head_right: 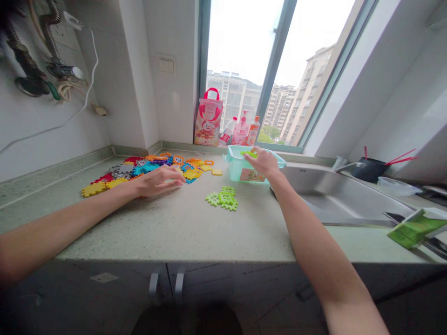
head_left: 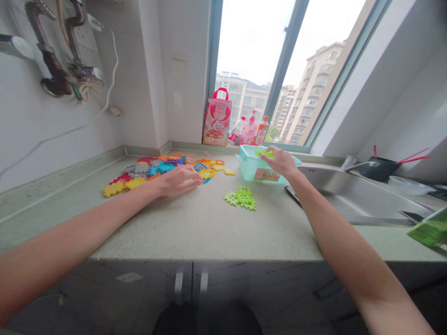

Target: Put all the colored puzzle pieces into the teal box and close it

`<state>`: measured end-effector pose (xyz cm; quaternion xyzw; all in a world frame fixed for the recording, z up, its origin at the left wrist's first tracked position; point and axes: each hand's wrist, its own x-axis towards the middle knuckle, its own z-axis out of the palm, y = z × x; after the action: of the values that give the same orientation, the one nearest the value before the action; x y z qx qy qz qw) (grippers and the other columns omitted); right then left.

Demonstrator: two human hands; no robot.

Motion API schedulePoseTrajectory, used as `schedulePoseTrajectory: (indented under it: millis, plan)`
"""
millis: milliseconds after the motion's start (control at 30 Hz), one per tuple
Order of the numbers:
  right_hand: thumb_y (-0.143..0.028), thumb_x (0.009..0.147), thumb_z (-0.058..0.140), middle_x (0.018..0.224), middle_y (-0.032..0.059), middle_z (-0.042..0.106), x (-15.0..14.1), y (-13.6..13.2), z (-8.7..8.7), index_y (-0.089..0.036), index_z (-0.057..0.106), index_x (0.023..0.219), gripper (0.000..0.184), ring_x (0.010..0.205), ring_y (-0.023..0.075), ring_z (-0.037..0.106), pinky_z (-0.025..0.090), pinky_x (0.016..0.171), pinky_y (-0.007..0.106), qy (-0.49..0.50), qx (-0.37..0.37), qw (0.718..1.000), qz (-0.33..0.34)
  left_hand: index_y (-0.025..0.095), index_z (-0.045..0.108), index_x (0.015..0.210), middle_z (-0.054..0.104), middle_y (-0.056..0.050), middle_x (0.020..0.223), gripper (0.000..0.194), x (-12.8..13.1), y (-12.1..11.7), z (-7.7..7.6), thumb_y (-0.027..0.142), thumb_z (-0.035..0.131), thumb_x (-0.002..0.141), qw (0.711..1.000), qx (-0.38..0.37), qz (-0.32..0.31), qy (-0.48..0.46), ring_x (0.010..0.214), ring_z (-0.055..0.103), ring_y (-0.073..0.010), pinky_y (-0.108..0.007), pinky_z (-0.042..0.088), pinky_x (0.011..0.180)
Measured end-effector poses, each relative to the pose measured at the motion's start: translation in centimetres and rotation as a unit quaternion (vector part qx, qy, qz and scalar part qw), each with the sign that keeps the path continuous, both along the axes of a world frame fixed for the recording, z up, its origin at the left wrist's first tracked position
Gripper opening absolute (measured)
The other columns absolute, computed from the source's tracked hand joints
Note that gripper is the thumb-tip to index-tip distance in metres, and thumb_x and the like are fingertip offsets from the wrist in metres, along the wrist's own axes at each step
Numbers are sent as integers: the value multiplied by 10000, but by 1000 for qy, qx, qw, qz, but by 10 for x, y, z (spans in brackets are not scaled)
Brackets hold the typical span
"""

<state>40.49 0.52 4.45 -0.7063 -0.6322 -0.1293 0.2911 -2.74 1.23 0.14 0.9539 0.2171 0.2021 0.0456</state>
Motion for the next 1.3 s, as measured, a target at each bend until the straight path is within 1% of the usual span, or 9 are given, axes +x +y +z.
schedulePoseTrajectory:
  millis: [233,467,600,700,767,833,967,1100,1300]
  plan:
    - [-690,1066,307,1175,126,831,-3,-1,-3,-296,848,1237,691,1059,352,754,502,850,389,-83,-72,994,-24,214,797,1129,760,-96,1083,451,0,0,-1,498,447,1131,1000,-5,16,11,1042,687,-252,-380,500,999]
    - [-666,1086,274,1178,140,825,-5,-4,-3,-284,835,1236,695,1077,362,752,499,841,397,-100,-69,992,-18,228,799,1109,770,-85,1095,433,-3,2,-1,493,456,1126,1000,5,19,10,1050,696,-250,-384,513,980]
    - [-557,1100,354,1091,162,828,-13,-5,-4,-222,829,1131,582,1008,355,759,511,843,408,-95,-25,995,-6,239,791,1131,789,-84,1146,379,3,-3,-6,515,533,1094,996,79,17,32,1139,691,-285,-460,483,1093]
    - [-402,1056,503,1133,131,827,-21,-4,-7,-217,809,1128,365,1051,329,751,525,908,405,-88,82,990,73,242,742,1268,763,-97,1303,374,24,-19,-10,519,567,1088,991,129,-10,27,1246,664,-302,-501,458,1157]
    - [-288,1012,551,1177,107,822,-28,-5,-8,-216,806,1103,280,1102,296,739,520,973,383,-98,149,970,166,232,684,1373,717,-115,1408,426,44,-32,-11,529,574,1087,990,132,-43,8,1294,653,-299,-485,481,1143]
    - [-222,989,557,1142,92,827,-37,-8,-9,-217,808,1050,259,1083,266,738,517,978,353,-114,172,947,244,218,647,1412,701,-129,1423,497,65,-40,-11,559,620,1051,988,133,-77,-2,1299,650,-308,-484,489,1140]
    - [-222,965,599,935,51,831,-55,-18,-10,-230,819,1023,228,883,229,750,499,799,309,-126,118,945,277,215,615,1454,689,-141,1423,596,106,-37,-10,593,666,997,985,146,-89,-4,1292,638,-338,-514,481,1148]
    - [-229,965,612,953,33,844,-66,-26,-8,-252,836,1114,270,848,213,760,475,765,287,-119,27,959,257,226,637,1440,703,-136,1402,610,140,-22,-13,646,651,997,986,154,-63,-4,1289,630,-349,-528,473,1142]
    - [-199,932,643,1031,76,854,-70,-25,-8,-240,855,1174,323,918,223,781,523,802,266,-141,-164,946,243,235,750,1202,774,-100,1184,424,139,-7,-22,600,585,1063,994,105,-43,7,1176,678,-302,-459,507,1078]
